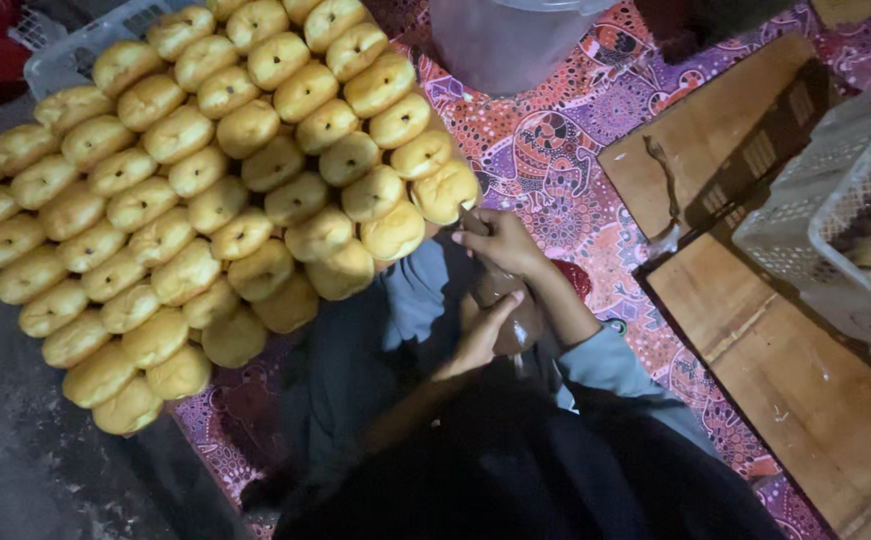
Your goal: The person sits on the floor and uses a piping bag to fill rows of small round buns with a dark filling. They work systematically across the tray, squeezing the bag into each bun's center hole and then moving to the next one.
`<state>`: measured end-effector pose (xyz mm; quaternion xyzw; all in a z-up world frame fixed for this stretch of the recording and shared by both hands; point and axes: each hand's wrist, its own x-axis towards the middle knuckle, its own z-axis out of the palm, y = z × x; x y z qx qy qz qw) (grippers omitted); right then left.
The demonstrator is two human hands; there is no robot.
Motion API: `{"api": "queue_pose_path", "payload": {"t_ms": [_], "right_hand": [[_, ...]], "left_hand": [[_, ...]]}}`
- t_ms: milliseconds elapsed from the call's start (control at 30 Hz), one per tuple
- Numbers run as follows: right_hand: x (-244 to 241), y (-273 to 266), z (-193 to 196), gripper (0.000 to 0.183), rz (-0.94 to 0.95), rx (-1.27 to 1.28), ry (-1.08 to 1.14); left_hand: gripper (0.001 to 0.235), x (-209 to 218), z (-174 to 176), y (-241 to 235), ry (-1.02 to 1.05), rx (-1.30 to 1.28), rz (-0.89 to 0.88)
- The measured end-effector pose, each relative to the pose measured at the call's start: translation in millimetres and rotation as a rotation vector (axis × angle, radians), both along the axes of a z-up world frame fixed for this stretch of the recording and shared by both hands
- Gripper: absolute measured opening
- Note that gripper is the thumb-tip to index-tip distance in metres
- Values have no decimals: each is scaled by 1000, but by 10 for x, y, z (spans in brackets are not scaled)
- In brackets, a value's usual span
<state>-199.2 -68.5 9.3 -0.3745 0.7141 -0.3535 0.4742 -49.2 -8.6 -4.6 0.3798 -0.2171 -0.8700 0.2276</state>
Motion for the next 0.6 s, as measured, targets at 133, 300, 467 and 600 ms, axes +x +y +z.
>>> {"api": "queue_pose_path", "payload": {"t_ms": [133, 300, 467, 600], "right_hand": [[-20, 27, -13, 33, 27, 70, -3], [-53, -52, -76, 36, -3, 65, -22], [-96, -221, -142, 52, 54, 93, 173], [-79, -307, -197, 57, 14, 59, 134]], "left_hand": [[32, -45, 4, 2, -69, -115, 0], [31, -46, 18, -29, -16, 1, 2], [34, -67, -29, -128, 23, 40, 28], [38, -63, -56, -207, -16, 19, 49]]}}
